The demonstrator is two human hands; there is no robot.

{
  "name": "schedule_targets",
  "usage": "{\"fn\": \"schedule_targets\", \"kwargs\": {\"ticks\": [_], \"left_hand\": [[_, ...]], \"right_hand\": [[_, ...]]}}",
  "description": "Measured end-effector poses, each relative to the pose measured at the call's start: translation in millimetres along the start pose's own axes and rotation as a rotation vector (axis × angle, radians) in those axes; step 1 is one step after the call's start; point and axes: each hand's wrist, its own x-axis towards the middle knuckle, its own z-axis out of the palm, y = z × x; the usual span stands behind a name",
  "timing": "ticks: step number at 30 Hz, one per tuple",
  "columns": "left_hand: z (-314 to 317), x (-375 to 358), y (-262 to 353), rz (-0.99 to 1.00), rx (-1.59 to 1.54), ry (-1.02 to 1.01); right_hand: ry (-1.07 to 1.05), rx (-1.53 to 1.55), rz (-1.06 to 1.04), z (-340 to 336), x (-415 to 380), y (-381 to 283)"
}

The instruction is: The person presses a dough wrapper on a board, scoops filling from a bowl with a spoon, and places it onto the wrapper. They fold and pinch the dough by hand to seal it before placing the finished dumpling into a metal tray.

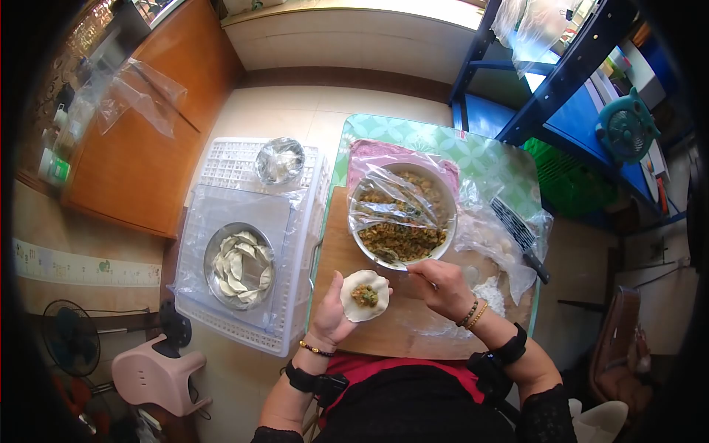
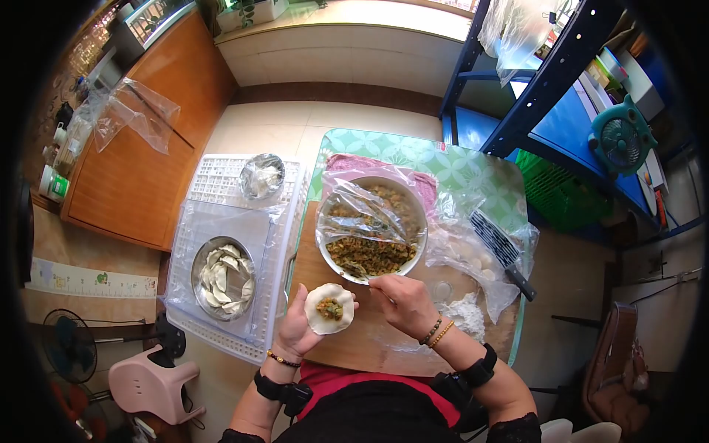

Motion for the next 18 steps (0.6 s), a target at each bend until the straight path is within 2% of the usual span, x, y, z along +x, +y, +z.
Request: {"fn": "schedule_targets", "kwargs": {"ticks": [7,16,18], "left_hand": [[-1.6,-0.6,1.0,0.002,-0.001,0.021],[0.4,-1.0,1.3,0.004,-0.004,-0.002],[-2.4,-2.5,2.0,0.012,-0.005,0.0]], "right_hand": [[0.054,0.057,-0.007,-15.2,-1.3,-23.1],[-0.051,-0.034,0.009,-2.6,-1.7,-3.0],[0.026,0.019,0.013,-7.4,-1.5,-6.5]]}}
